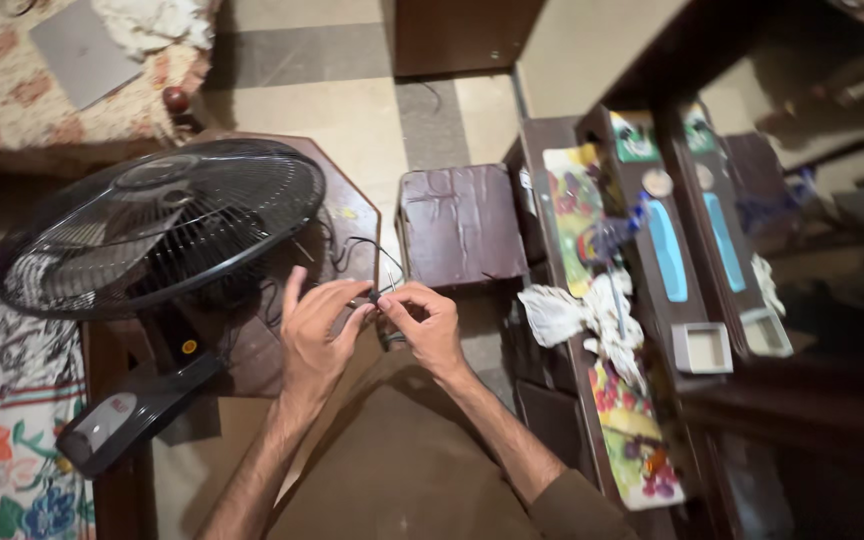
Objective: The person disassembles a table fan by removing the front grille, then the fan blades, and finally the rear grille. They place each component on the nearby bed.
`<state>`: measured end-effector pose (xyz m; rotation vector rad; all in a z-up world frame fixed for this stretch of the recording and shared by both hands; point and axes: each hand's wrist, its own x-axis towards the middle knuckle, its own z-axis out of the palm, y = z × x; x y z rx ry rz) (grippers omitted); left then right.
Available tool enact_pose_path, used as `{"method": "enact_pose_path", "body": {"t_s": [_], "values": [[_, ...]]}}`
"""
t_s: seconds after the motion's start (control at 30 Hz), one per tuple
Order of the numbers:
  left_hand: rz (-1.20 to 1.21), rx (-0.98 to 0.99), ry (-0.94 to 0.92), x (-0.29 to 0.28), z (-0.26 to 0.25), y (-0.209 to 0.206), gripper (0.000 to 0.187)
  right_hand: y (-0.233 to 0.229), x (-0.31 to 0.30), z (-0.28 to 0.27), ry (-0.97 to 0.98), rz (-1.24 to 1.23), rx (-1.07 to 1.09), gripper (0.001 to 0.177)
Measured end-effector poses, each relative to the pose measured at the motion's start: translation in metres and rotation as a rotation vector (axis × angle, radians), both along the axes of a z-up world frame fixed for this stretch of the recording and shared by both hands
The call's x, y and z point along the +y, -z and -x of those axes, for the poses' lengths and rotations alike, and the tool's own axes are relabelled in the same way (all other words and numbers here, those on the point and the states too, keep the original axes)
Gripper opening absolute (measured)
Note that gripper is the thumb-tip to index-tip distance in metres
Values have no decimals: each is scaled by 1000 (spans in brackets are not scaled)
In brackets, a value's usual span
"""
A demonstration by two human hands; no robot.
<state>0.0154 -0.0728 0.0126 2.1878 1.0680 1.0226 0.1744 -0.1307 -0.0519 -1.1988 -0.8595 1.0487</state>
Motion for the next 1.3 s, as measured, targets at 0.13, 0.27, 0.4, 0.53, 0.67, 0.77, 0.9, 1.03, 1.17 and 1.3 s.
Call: {"method": "enact_pose_path", "body": {"t_s": [0.13,0.27,0.4,0.53,0.67,0.77,0.9,1.03,1.17,1.3], "values": [[242,-161,143,-31,-12,-1,26,0,-49,-2,90,103,69,17],[345,-250,274,-65,-26,8,20,14,-102,-12,195,61,0,19],[434,-213,295,-93,-46,24,20,20,-148,-43,375,114,-156,21],[614,-270,326,-119,-77,48,19,27,-184,-99,597,166,-164,10],[752,-180,325,-145,-120,62,20,61,-220,-163,766,246,-115,28],[798,-159,360,-163,-161,68,21,102,-256,-212,855,549,-359,18],[756,-114,373,-187,-209,68,22,144,-288,-277,984,740,-651,20],[816,-162,368,-208,-240,62,22,153,-288,-314,991,817,-801,51],[1067,-107,247,-228,-255,64,24,150,-284,-338,930,947,-794,66],[955,-132,232,-237,-258,84,22,152,-275,-348,863,1093,-770,55]]}}
